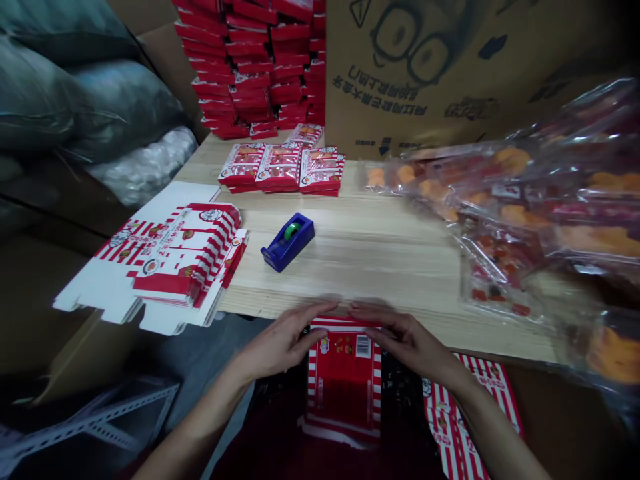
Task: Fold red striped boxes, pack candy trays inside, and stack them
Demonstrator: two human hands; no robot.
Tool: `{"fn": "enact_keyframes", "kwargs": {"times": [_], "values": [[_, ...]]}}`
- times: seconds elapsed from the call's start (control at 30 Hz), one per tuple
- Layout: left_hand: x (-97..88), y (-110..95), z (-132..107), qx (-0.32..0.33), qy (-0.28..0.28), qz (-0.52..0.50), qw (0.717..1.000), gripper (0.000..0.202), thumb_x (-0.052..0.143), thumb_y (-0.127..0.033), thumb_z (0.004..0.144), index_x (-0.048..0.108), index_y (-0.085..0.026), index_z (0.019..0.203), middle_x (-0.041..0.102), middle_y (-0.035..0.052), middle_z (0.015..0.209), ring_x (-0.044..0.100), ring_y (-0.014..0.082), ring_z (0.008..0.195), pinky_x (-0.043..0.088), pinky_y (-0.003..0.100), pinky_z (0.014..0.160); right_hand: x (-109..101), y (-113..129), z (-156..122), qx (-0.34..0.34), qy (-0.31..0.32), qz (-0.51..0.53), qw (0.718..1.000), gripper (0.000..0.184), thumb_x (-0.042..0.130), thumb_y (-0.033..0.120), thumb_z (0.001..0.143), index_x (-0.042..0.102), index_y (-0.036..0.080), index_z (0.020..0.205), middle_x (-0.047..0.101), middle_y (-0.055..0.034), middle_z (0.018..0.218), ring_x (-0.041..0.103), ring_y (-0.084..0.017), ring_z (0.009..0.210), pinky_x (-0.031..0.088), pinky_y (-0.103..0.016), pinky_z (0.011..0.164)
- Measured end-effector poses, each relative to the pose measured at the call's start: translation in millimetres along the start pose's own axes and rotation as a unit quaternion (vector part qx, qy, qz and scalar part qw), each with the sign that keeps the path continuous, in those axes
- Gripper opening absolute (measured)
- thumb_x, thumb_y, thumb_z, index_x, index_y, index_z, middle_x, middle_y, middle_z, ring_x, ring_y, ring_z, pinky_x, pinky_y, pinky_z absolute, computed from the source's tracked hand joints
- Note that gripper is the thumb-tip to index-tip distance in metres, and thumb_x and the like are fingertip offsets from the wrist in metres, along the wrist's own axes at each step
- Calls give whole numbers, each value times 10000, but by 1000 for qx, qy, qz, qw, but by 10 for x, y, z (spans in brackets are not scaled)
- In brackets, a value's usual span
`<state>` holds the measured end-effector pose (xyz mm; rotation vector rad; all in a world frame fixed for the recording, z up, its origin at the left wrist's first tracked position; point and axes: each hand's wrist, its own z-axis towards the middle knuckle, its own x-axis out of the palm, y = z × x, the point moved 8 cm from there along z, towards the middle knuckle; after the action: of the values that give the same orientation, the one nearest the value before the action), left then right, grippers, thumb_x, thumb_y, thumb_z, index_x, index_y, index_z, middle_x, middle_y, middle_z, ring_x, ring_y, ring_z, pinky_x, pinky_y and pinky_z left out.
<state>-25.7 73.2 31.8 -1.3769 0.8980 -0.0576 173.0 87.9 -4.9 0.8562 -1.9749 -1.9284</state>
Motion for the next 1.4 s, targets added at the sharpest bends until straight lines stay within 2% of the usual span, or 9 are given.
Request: {"fn": "enact_keyframes", "kwargs": {"times": [0.2,0.5,0.57,0.63,0.7,0.8,0.93,1.17,1.4], "values": [[61,24,-60,4,-41,-26,999,476,517,-215,1033,525,-342,1492,462,44,1613,432,241,1493,374,507,1234,88,-40,-10,-2,-63,8,998,273,659,385,976,731,358,1238,737,-52,1295,643,-268,1267,475,-510,1119],[-16,164,-30,-16,-55,-97,994,345,590,-298,1008,684,-300,1341,665,73,1423,581,247,1368,441,460,1169,135,-141,154,-9,-89,54,994,200,691,417,946,790,354,1108,782,-46,1192,670,-271,1208,472,-538,1106],[-255,215,13,-33,-101,-95,990,352,620,-322,989,680,-283,1333,641,83,1453,570,257,1376,429,450,1167,71,-150,124,13,-95,55,994,201,703,444,929,809,346,1069,792,-58,1170,691,-285,1179,502,-539,1078],[-725,337,16,-55,-254,-54,964,344,652,-332,960,679,-259,1295,612,97,1480,534,269,1400,393,463,1178,6,-150,73,30,-101,63,992,206,726,470,901,823,340,1029,796,-67,1161,711,-294,1151,538,-519,1044],[-1191,509,-41,-88,-410,2,908,289,693,-332,914,698,-236,1186,614,104,1455,481,282,1424,345,479,1190,-44,-142,24,40,-105,68,991,218,752,495,867,831,343,1002,803,-68,1145,727,-301,1127,568,-502,1014],[-1430,911,118,-159,-395,-49,903,178,758,-340,821,724,-198,924,703,113,1250,535,310,1326,376,476,1138,-56,-134,-15,52,-99,64,992,244,766,518,843,837,339,994,812,-73,1123,736,-315,1121,572,-507,1018],[-1409,1159,289,-177,-343,-138,912,201,744,-355,800,701,-178,714,760,105,963,654,290,1122,468,441,1016,-23,-123,-35,54,-99,65,992,267,762,528,845,836,335,1014,810,-79,1134,735,-316,1132,580,-494,1012],[-1370,1064,178,-150,-405,-232,872,294,792,-424,750,720,-140,780,622,192,1429,636,311,1211,493,434,978,-61,-56,-115,35,-127,49,990,273,753,533,850,836,336,1019,802,-81,1157,744,-312,1108,608,-475,970],[-1236,1237,-55,-131,-439,-267,848,325,769,-435,726,705,-117,745,717,213,1251,694,262,1096,518,406,970,-361,-130,-223,55,-180,59,980,290,783,498,823,831,324,1051,794,-70,1192,738,-324,1141,637,-430,947]]}}
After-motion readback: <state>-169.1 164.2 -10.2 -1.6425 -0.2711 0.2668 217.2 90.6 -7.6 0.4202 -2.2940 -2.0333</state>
